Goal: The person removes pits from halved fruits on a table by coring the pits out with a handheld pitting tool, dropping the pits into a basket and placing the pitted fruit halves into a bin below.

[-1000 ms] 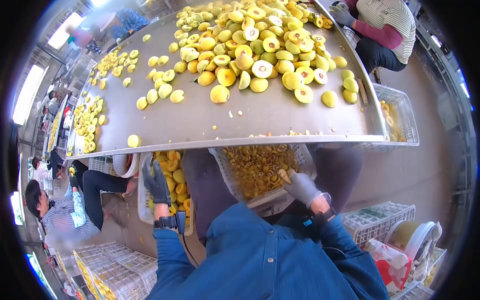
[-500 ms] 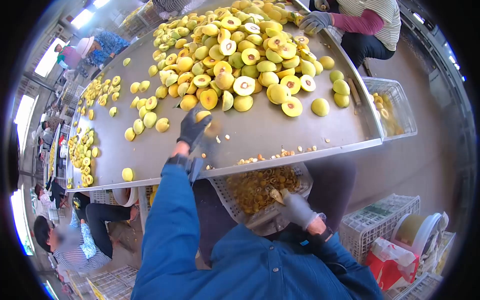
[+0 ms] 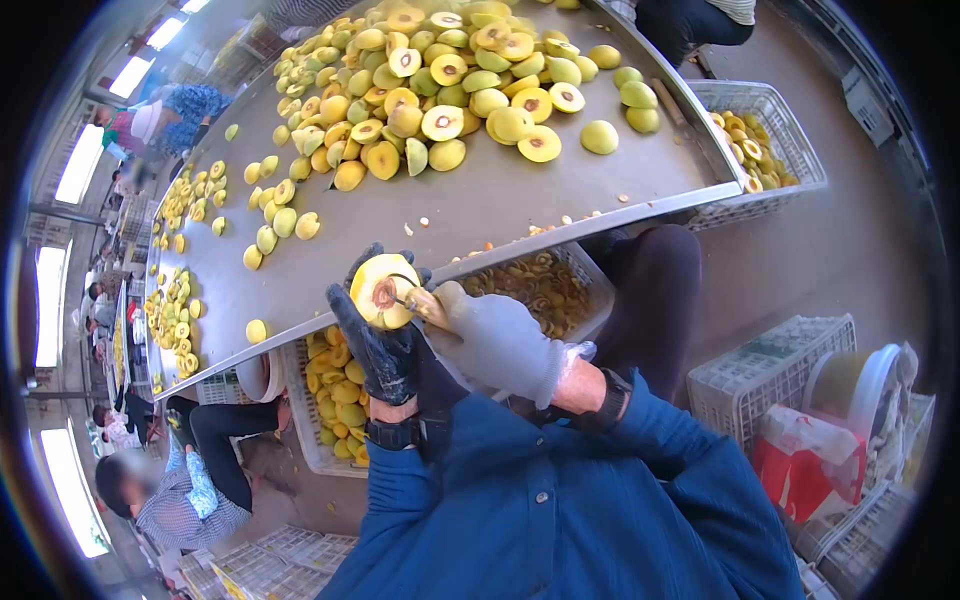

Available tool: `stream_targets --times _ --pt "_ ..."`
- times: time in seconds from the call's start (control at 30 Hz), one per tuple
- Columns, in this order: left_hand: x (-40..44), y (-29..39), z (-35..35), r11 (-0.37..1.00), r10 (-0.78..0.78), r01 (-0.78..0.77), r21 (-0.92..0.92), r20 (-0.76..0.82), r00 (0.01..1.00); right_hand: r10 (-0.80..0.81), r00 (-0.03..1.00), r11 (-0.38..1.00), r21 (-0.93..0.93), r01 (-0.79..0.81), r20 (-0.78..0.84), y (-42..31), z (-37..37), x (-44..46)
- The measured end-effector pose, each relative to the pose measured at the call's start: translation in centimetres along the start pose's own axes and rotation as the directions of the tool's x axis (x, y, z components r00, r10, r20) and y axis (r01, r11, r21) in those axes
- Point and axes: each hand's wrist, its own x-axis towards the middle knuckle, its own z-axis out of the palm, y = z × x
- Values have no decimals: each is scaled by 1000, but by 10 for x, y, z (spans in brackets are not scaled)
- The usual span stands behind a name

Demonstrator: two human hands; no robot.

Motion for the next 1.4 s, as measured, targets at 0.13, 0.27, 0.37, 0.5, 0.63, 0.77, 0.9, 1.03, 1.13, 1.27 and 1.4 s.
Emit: stream_targets --times 0.13,0.27,0.37,0.5,0.63,0.77,0.9,1.03,1.13,1.27,1.4 --pt "-16 12 23 969 157 -158 188 22 987 -3 999 999 -34 1 -49 -9 -4 -9" --pt "-29 34 50 983 96 -83 166 -74 993 -28 996 989 -147 14 -90 -7 -2 -18" --pt "-31 30 51 986 89 -76 149 -89 992 -33 998 988 -156 23 -63 -8 -3 -23" --pt "-32 35 63 1000 1 -6 -29 -157 988 -19 1000 998 -54 18 -24 -17 -12 -28" --pt "-36 41 71 999 49 -52 -6 -215 975 -38 999 996 -82 38 6 -19 -20 -29" --pt "-37 46 76 983 176 -161 89 -203 963 -87 994 987 -138 77 -63 -23 -22 -31" --pt "-39 39 65 962 264 -249 114 -139 955 -124 990 979 -170 112 -63 -22 -16 -31" --pt "-37 33 60 884 384 -333 329 -101 918 -37 993 994 -106 25 -110 -31 -12 -33" --pt "-32 34 55 813 438 -364 453 -66 896 -25 996 999 -47 21 -87 -29 -12 -32" --pt "-35 39 61 904 366 -322 280 -119 923 -57 993 998 -47 52 -103 -24 -9 -33" --pt "-32 43 65 910 354 -324 258 -76 932 -65 997 991 114 70 -46 -21 -16 -33"
